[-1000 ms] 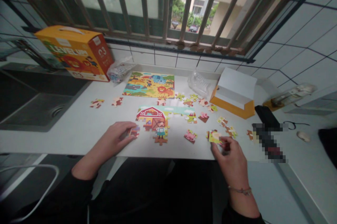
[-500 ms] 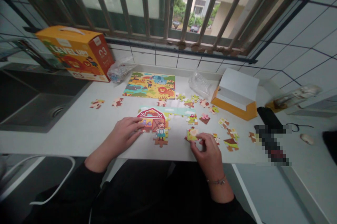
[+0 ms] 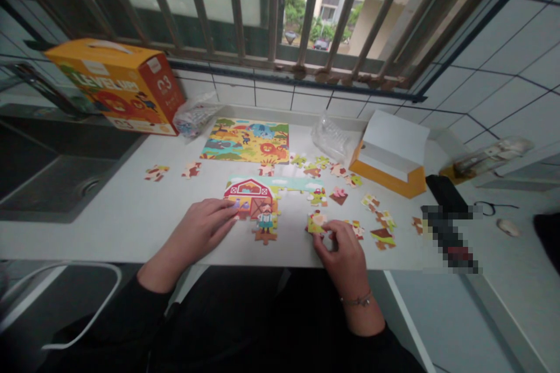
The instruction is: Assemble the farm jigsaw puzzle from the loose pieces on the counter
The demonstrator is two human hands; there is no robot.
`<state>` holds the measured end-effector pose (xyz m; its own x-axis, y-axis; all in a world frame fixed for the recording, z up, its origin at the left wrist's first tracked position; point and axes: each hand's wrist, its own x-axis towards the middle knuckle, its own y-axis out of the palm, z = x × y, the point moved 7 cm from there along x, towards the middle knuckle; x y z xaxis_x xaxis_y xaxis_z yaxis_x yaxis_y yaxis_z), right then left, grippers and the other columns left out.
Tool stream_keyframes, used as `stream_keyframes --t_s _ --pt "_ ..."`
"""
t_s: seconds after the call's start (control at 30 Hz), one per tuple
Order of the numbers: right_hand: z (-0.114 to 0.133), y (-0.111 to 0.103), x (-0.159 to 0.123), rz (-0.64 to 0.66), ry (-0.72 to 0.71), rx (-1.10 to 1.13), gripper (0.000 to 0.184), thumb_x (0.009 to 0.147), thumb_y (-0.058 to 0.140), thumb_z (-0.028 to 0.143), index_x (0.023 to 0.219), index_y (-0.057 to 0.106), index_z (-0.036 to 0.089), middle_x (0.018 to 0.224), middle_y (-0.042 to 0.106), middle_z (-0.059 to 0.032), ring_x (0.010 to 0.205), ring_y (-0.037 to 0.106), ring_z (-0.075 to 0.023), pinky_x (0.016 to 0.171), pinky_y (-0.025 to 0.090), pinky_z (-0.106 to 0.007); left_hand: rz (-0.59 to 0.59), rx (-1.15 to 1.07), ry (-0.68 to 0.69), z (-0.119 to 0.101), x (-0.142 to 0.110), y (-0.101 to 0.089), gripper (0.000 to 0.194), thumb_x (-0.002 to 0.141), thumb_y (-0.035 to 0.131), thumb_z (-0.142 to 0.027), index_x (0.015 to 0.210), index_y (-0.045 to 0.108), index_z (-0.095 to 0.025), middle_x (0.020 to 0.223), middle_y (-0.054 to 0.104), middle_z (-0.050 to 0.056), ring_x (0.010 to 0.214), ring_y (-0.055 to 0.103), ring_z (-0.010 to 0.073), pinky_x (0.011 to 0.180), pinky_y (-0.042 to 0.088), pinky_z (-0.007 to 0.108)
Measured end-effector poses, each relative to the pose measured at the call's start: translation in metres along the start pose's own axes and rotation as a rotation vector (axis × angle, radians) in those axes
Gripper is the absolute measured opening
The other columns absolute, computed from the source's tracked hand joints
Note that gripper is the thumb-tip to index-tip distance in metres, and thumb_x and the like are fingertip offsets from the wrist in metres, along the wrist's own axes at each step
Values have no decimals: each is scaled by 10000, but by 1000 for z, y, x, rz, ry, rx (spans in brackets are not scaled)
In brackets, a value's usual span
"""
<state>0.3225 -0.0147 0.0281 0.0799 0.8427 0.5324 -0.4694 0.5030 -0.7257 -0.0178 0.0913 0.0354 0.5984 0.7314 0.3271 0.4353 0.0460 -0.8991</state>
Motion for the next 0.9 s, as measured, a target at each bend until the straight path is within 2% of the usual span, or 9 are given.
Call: stream_keyframes --t_s 0.27,0.4,0.5,0.6,0.67,0.77,0.9 --pt "-1 1 -1 -14 -33 10 143 1030 739 314 1129 665 242 1099 737 -64 871 673 -205 793 599 -344 10 40 5 -1 -1 3 269 1127 592 -331 1297 778 -238 1410 788 106 1282 732 317 1032 526 520" --pt "9 2 1 -22 -57 66 156 1021 757 289 1137 660 248 1097 737 -67 948 702 -221 788 614 -341 -3 46 7 -2 -1 1 267 1126 587 -327 1286 776 -228 1402 788 117 1272 738 332 1032 530 540" --pt "33 8 3 -4 -58 145 187 1009 780 268 1142 650 252 1108 736 -63 904 699 -207 769 622 -337 -52 -36 42 -11 -5 -4 325 1099 664 -361 1395 718 -239 1440 763 127 1329 713 333 1094 534 549" --pt "70 21 6 37 -79 259 205 990 794 229 1123 642 258 1094 729 -51 841 683 -190 753 626 -337 -63 -160 89 -29 -15 -4 590 1045 772 -441 1569 574 -259 1551 691 143 1438 651 334 1167 539 552" --pt "96 34 6 70 -106 344 215 976 806 216 1113 646 260 1087 726 -53 898 709 -204 759 636 -334 -56 -230 102 -39 -23 -1 669 1039 780 -472 1616 511 -263 1558 680 147 1446 649 326 1171 566 544" --pt "129 54 8 129 -150 429 204 977 796 195 1112 658 261 1091 729 -64 993 735 -225 844 661 -356 -80 -295 95 -43 -34 1 500 1101 694 -420 1560 555 -278 1467 735 118 1353 717 284 1115 630 498" --pt "148 72 13 155 -182 453 185 989 807 216 1093 659 260 1080 733 -69 1032 731 -239 913 664 -391 -93 -325 64 -27 -42 -9 372 1118 666 -364 1476 629 -272 1446 747 107 1322 738 264 1106 644 466"
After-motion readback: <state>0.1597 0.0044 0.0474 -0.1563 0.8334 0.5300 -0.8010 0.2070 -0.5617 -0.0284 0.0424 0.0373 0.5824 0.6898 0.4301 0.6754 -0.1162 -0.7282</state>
